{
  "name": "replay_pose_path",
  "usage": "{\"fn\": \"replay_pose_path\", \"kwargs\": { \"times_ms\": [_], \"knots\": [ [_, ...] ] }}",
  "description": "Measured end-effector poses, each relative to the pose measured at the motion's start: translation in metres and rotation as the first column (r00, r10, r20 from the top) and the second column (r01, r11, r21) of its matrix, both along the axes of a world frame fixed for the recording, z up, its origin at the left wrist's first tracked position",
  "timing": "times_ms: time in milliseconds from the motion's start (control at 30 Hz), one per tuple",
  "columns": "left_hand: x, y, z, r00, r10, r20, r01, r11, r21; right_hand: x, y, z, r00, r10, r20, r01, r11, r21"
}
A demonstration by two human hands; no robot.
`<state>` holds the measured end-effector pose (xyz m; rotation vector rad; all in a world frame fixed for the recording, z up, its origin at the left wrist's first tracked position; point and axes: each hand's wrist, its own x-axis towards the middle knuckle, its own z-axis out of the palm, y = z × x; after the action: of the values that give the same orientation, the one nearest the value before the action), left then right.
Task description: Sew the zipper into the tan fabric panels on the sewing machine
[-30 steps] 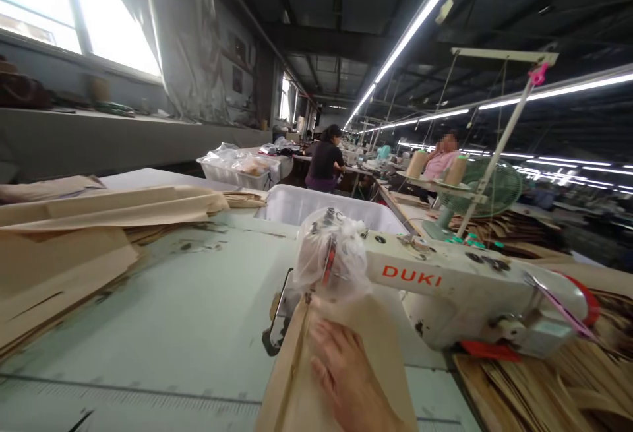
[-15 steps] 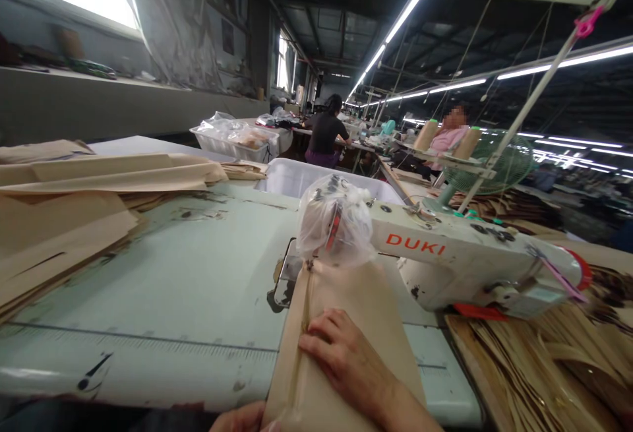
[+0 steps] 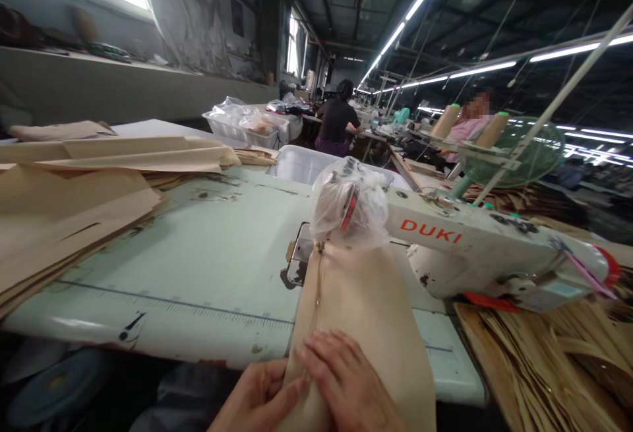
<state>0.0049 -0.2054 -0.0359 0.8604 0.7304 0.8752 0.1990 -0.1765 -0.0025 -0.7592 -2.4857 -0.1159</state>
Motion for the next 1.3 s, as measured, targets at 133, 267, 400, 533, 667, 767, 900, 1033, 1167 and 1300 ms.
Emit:
{"fn": "replay_pose_path", "kwargs": {
  "times_ms": [133,267,400,533,667,767,900,1033,1167,1300],
  "knots": [
    [-0.004,0.001,-0.001,0.998,0.013,-0.060,-0.007,0.995,0.100,-0.003,-0.017,-0.006,0.999,0.002,0.038,0.002,0.995,-0.097],
    [-0.016,0.006,0.008,0.980,0.092,-0.174,-0.102,0.993,-0.051,-0.002,-0.014,0.018,0.956,-0.166,-0.243,-0.011,0.805,-0.593],
    [-0.019,0.008,0.012,0.985,0.018,-0.170,-0.067,0.956,-0.287,0.001,-0.004,0.026,0.861,-0.438,-0.257,0.032,0.552,-0.833],
    [-0.012,0.001,0.003,0.985,0.076,-0.154,-0.112,0.965,-0.236,0.001,0.000,0.022,0.861,-0.447,-0.243,0.024,0.513,-0.858],
    [-0.008,-0.003,-0.004,0.995,0.075,-0.062,-0.089,0.959,-0.268,0.001,-0.002,0.024,0.864,-0.453,-0.222,0.051,0.517,-0.855],
    [-0.006,-0.005,-0.004,0.994,0.112,-0.011,-0.111,0.959,-0.262,0.002,-0.006,0.027,0.863,-0.459,-0.210,0.072,0.524,-0.849],
    [-0.004,-0.007,-0.001,0.982,0.175,0.075,-0.145,0.941,-0.307,0.002,-0.014,0.026,0.890,-0.397,-0.226,0.045,0.569,-0.821],
    [-0.001,-0.009,0.004,0.965,0.223,0.142,-0.163,0.924,-0.346,-0.001,-0.023,0.014,0.930,-0.244,-0.274,-0.002,0.743,-0.669],
    [-0.001,-0.009,0.000,0.949,0.293,0.116,-0.239,0.909,-0.342,-0.002,-0.027,-0.005,0.980,-0.070,-0.187,0.022,0.970,-0.244],
    [-0.010,-0.008,-0.002,0.971,0.226,-0.077,-0.239,0.941,-0.240,-0.010,-0.019,-0.034,0.961,-0.078,-0.267,0.083,0.996,0.010]
  ]
}}
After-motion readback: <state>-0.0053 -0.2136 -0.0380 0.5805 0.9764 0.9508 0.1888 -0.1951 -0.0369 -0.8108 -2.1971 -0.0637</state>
